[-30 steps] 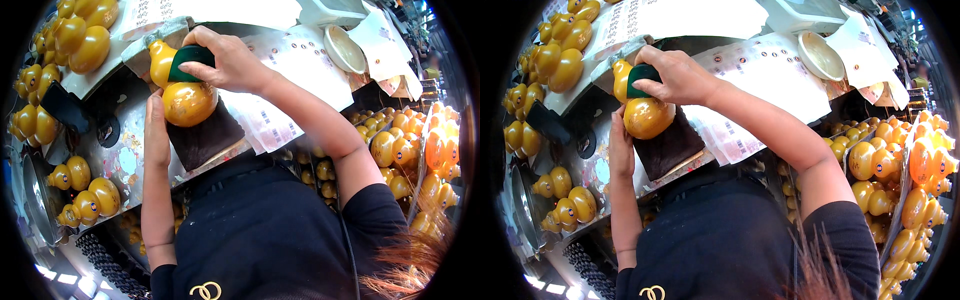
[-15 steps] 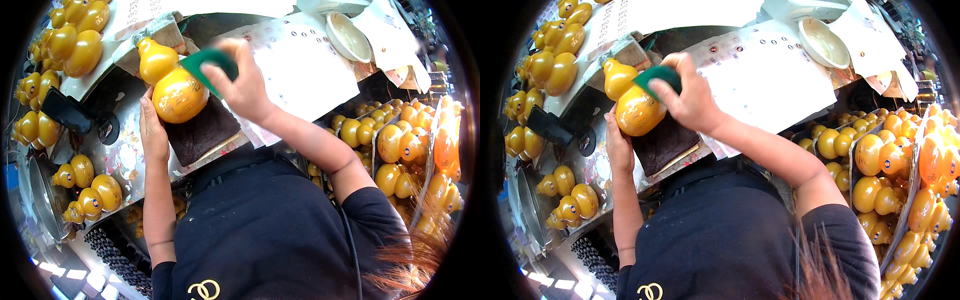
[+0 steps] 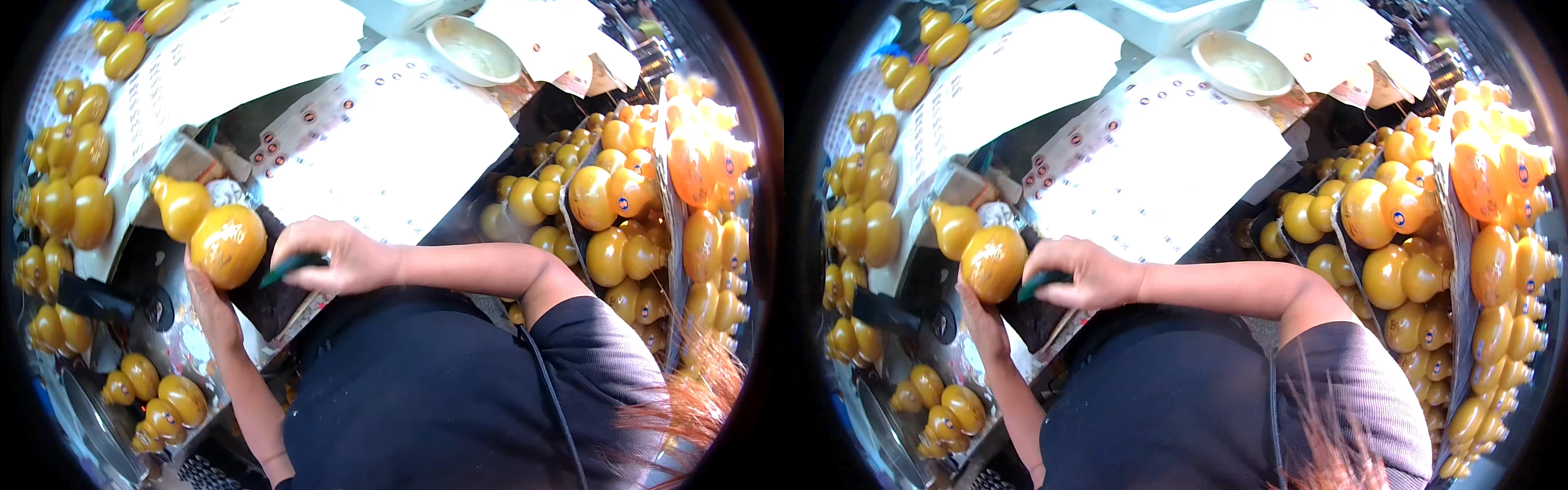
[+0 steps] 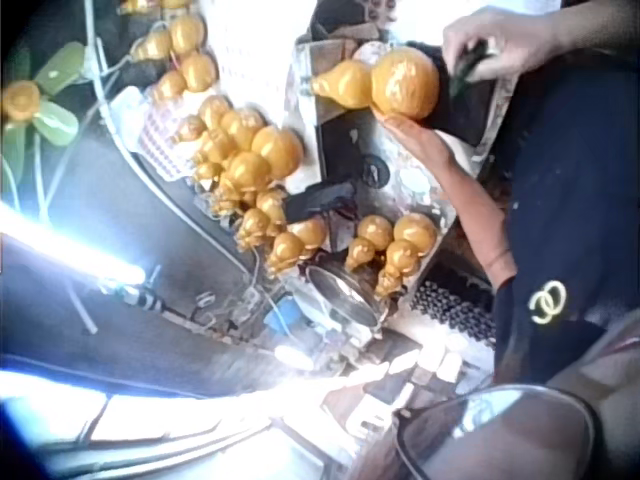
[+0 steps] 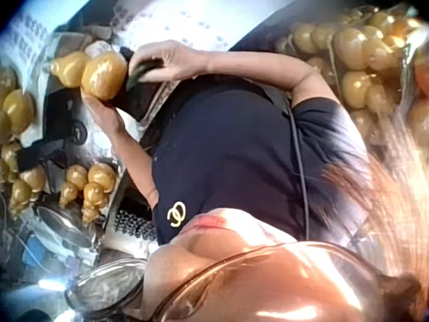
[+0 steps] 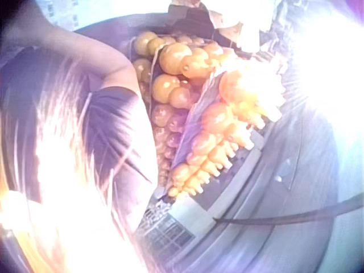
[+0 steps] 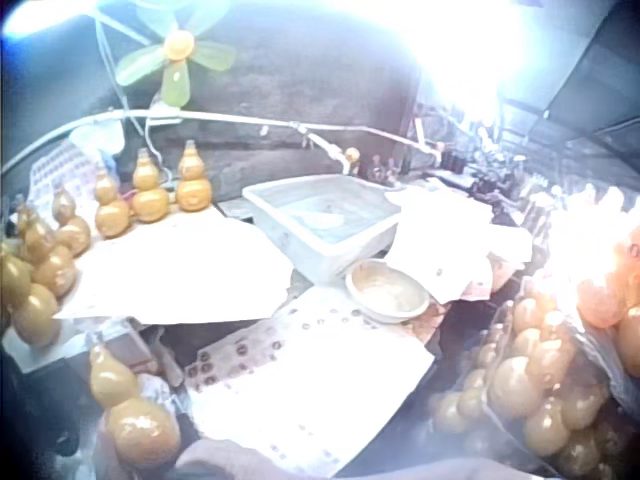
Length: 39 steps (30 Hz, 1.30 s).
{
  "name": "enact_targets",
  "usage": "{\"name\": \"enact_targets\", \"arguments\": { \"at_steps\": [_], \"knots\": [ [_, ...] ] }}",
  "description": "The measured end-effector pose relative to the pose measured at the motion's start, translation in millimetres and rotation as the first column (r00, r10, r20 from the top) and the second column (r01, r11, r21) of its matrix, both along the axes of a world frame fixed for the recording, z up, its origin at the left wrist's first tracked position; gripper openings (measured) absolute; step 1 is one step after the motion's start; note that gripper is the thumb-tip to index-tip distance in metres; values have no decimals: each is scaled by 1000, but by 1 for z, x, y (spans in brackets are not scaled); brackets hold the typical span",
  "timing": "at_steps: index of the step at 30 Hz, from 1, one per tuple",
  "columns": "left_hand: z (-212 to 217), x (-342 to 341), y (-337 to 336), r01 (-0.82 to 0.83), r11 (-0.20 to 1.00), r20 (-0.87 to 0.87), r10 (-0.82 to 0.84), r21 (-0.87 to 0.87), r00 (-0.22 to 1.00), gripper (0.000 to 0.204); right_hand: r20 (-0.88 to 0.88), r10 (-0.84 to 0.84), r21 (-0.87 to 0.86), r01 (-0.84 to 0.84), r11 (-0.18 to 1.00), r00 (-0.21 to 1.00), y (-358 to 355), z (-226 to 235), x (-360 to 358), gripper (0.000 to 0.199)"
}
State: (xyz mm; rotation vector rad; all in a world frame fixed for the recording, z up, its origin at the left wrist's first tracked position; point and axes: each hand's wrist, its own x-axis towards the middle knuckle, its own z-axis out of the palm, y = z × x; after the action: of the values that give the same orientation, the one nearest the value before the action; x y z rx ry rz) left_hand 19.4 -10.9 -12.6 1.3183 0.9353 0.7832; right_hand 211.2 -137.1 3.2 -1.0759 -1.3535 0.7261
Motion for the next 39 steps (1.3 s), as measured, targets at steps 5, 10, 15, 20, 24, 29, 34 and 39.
{"name": "enact_targets", "arguments": {
  "at_steps": [5, 10, 15, 20, 24, 29, 34, 39],
  "knots": [
    [4, -4, 9, 44, 997, 111, -36, -70, 993, 56, -608, -351, -556, -67, 828, 712, 1, -23, 88, 19],
    [8, -5, 10, -62, 998, 159, 64, -20, 985, 56, 646, -483, -197, 740, 643, 591, 19, -47, 195, 22],
    [11, -6, 6, -82, 996, 123, 86, -37, 989, 60, 852, -259, -257, 794, 551, 456, 36, -40, 247, 32],
    [9, -7, 6, -85, 995, 133, 91, -52, 987, 60, 849, -109, -325, 673, 665, 517, 44, -29, 264, 37],
    [8, -6, 8, -90, 992, 149, 103, -88, 984, 59, 827, -92, -222, 473, 853, 555, 53, -40, 273, 40],
    [3, -2, 14, -128, 988, 141, 138, -81, 980, 58, 788, 160, -457, 390, 800, 595, 87, -15, 209, 42],
    [0, -1, 15, -132, 990, 132, 136, -39, 982, 59, 856, 72, -290, 361, 886, 512, 127, -45, 189, 39],
    [-5, -4, 16, -149, 987, 130, 155, -59, 979, 60, 835, 221, -427, 341, 837, 503, 159, -38, 149, 37]
  ]
}}
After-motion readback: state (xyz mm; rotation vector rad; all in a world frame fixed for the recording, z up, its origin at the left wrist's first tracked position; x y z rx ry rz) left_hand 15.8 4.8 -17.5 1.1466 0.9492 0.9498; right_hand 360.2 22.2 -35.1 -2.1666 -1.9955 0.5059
